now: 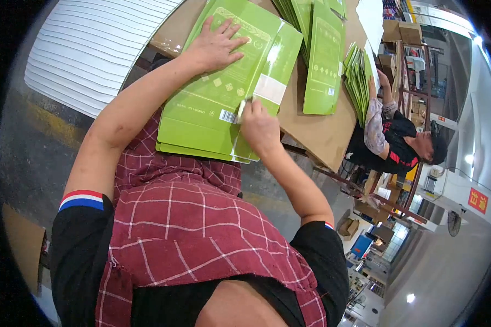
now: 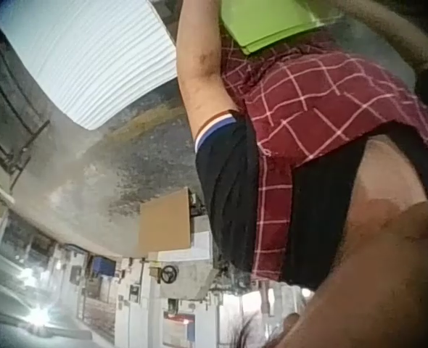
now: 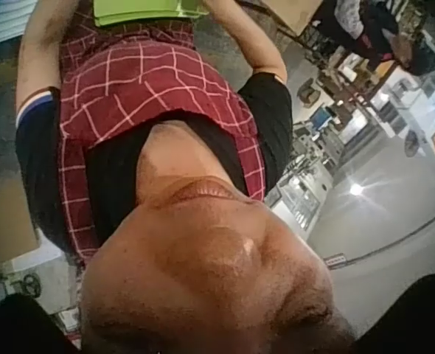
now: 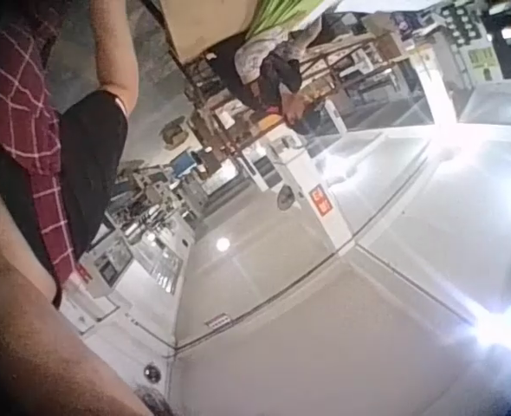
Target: Cleaning green cardboard boxes with a cloth and cleaning liquid.
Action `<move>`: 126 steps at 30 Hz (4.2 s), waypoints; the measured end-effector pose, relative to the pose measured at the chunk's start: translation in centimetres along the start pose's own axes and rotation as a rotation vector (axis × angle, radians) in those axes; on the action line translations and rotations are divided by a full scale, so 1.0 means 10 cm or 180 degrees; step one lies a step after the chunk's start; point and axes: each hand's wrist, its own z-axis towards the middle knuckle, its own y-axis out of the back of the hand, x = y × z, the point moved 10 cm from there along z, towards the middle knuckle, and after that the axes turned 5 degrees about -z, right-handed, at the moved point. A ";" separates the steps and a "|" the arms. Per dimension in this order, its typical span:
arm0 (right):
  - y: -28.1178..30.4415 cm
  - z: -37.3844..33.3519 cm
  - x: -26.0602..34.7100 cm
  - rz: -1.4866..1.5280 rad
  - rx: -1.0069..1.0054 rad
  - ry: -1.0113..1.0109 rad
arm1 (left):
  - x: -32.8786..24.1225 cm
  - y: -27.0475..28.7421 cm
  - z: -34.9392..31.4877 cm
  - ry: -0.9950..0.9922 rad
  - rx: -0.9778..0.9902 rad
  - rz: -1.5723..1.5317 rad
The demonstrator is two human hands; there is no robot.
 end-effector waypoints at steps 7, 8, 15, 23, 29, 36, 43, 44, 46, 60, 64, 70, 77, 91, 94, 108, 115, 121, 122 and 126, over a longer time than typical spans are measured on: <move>0.07 0.22 -0.12 -0.0095 -0.0188 0.0129 | -0.03 0.05 0.02 -0.0052 -0.0087 -0.0006; 0.06 0.31 -0.22 -0.0101 -0.0099 0.0022 | -0.02 0.03 0.03 -0.0009 0.0062 -0.0029; 0.03 0.02 0.12 -0.0285 0.0092 0.0571 | 0.01 0.00 0.00 -0.0124 -0.0132 -0.0137; 0.02 0.16 0.09 -0.0505 0.0071 0.0757 | 0.00 0.03 -0.03 -0.0145 -0.0262 -0.0151; -0.09 0.65 -0.29 -0.0634 -0.0076 0.0673 | -0.03 0.02 0.02 -0.0088 -0.0053 -0.0210; 0.09 -0.10 0.27 -0.0686 0.0267 0.1158 | 0.02 0.00 0.02 -0.0099 -0.0148 -0.0226; 0.16 0.12 0.12 -0.0506 -0.0132 0.0727 | -0.01 0.04 -0.05 -0.0086 -0.0195 -0.0183; 0.10 0.30 -0.02 -0.0520 -0.0340 0.0697 | -0.01 0.03 -0.04 -0.0092 -0.0160 -0.0188; -0.03 0.70 -0.33 -0.0499 -0.0379 0.0539 | 0.00 0.04 -0.04 -0.0075 -0.0111 -0.0151; 0.07 0.14 -0.30 0.0833 -0.0955 -0.0206 | 0.00 0.01 -0.01 -0.0080 -0.0034 -0.0003; 0.17 -0.71 0.18 0.1407 -0.1074 0.0020 | 0.05 0.01 -0.03 -0.0148 -0.0224 0.0046; 0.13 -0.99 -0.07 0.2434 -0.0768 -0.0536 | -0.11 0.06 0.20 -0.0233 -0.0151 -0.0006; -0.90 -1.36 -1.25 0.6240 -0.0410 -0.3226 | 0.09 0.09 0.08 -0.0055 0.0112 0.0006; -1.78 -0.63 -1.84 0.8505 -0.1642 -0.3031 | 0.01 0.13 0.10 -0.0058 0.0196 -0.0272; -1.42 -0.71 -1.91 0.8537 -0.2588 -0.2828 | 0.09 0.10 0.11 -0.0062 0.0262 -0.0537; 0.14 -0.90 0.23 0.7189 -0.0099 -0.1780 | 0.11 0.65 0.20 0.0962 -0.0072 -0.5348; 0.46 -1.64 -0.88 0.6623 -0.0904 -0.1516 | 0.80 0.70 0.04 0.1047 -0.0323 -0.4716; 0.54 -0.94 -1.44 0.4665 -0.1868 -0.2682 | 0.46 0.85 -0.17 0.0593 -0.1066 -0.0562; 0.57 -0.70 -1.26 0.4076 -0.1765 -0.2329 | 0.21 0.66 -0.11 0.0054 -0.0834 -0.0337; 0.42 -0.19 0.03 0.2627 -0.1526 0.0289 | -0.14 0.00 -0.15 -0.0420 -0.0234 -0.0054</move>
